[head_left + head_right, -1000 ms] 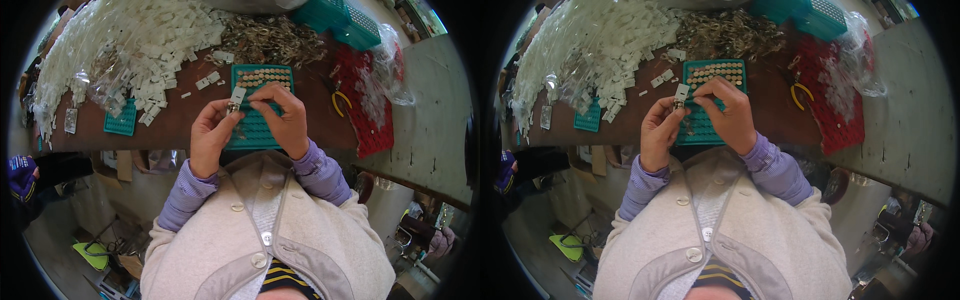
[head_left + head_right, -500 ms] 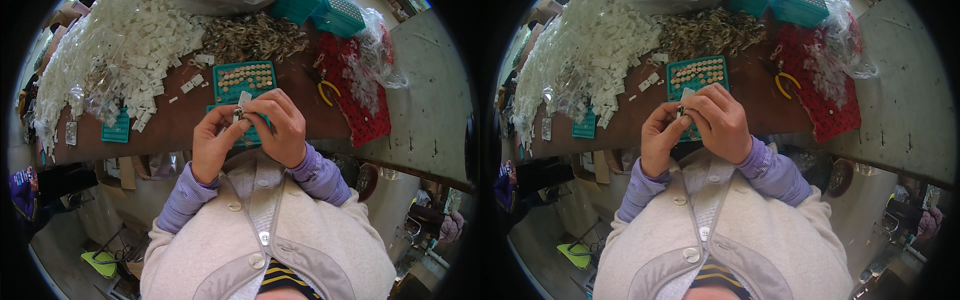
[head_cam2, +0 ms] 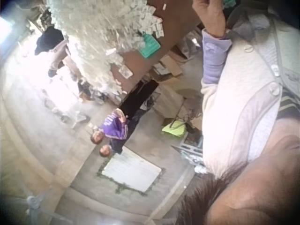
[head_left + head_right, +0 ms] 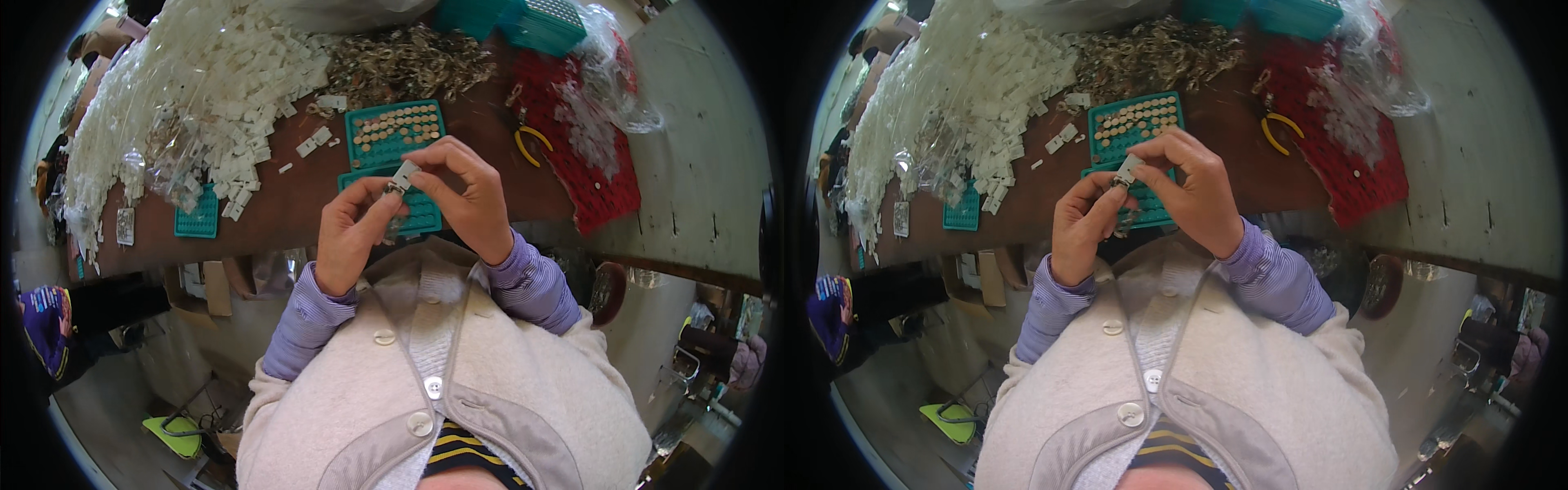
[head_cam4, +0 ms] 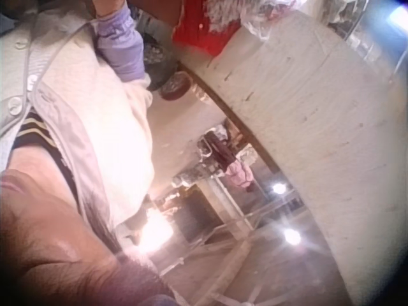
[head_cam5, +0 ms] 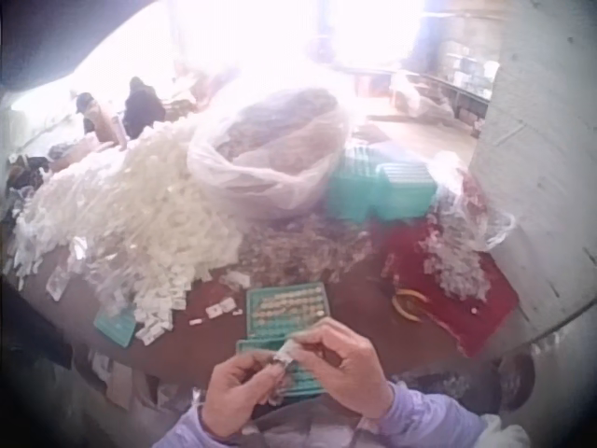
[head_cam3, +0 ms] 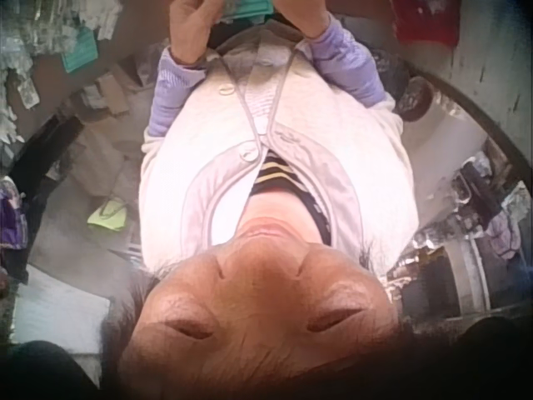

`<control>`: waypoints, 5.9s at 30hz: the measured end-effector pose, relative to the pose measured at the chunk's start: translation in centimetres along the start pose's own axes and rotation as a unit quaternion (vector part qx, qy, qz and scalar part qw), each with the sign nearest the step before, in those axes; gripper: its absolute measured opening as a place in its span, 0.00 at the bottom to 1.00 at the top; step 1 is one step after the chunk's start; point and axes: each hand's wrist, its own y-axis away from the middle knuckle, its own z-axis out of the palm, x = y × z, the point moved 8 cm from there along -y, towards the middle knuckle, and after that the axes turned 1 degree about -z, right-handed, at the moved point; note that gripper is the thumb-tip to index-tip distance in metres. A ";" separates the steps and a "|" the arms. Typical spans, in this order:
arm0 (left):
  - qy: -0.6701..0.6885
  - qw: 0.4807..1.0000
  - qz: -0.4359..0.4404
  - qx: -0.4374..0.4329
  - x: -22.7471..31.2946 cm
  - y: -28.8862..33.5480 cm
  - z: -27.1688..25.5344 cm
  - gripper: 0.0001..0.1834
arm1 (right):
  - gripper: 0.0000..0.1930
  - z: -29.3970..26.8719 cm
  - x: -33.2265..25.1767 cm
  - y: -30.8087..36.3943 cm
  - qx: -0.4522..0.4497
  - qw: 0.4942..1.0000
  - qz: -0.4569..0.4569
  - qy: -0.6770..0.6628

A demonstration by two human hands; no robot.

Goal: The person assembles small white plastic housings with metal contacts and wire leads. They repeatedly insert contacts, attach wires, and test the assembly by pressing a button that causes a red LED to light. Completed units are placed into a green tray on the table.

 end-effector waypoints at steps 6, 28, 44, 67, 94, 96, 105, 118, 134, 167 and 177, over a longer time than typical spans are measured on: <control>0.066 0.993 -0.054 -0.076 0.3 -0.7 2.8 0.16 | 0.10 -2.6 -2.8 1.0 0.051 0.973 -0.144 0.175; 0.136 0.987 -0.080 -0.040 0.4 -7.9 7.2 0.07 | 0.06 -20.5 1.5 0.0 0.219 0.814 -0.064 0.534; -0.037 0.990 0.027 -0.130 2.4 -6.1 9.8 0.17 | 0.08 -10.1 0.9 1.7 0.062 0.993 0.072 -0.077; 0.025 0.993 -0.016 -0.117 0.4 -4.2 6.4 0.11 | 0.10 -5.7 -3.1 1.6 0.020 0.949 -0.207 0.238; -0.074 0.991 0.070 0.083 3.2 -3.6 3.0 0.06 | 0.20 -4.7 -1.7 1.3 0.103 0.973 -0.147 0.148; -0.091 0.987 0.102 0.087 3.6 -2.8 2.7 0.08 | 0.21 -3.4 -3.2 1.6 0.060 0.944 -0.198 0.256; -0.138 0.973 0.153 0.108 4.8 -0.7 2.0 0.13 | 0.12 -4.6 -1.3 1.4 0.044 0.997 -0.062 0.013; -0.238 0.951 0.185 0.067 4.2 -1.4 0.9 0.15 | 0.07 -0.3 -2.8 0.4 -0.052 0.925 -0.224 0.303; -0.463 0.859 0.209 0.054 7.4 -1.8 -5.1 0.07 | 0.05 3.4 -3.7 -1.7 -0.130 0.946 -0.246 0.168; -0.246 0.935 0.255 -0.028 6.4 0.1 -1.8 0.15 | 0.06 3.2 -3.1 0.5 -0.206 0.967 -0.059 0.136; -0.307 0.933 0.189 -0.005 5.1 0.8 0.3 0.16 | 0.09 1.4 -3.2 1.8 -0.190 0.960 -0.113 0.174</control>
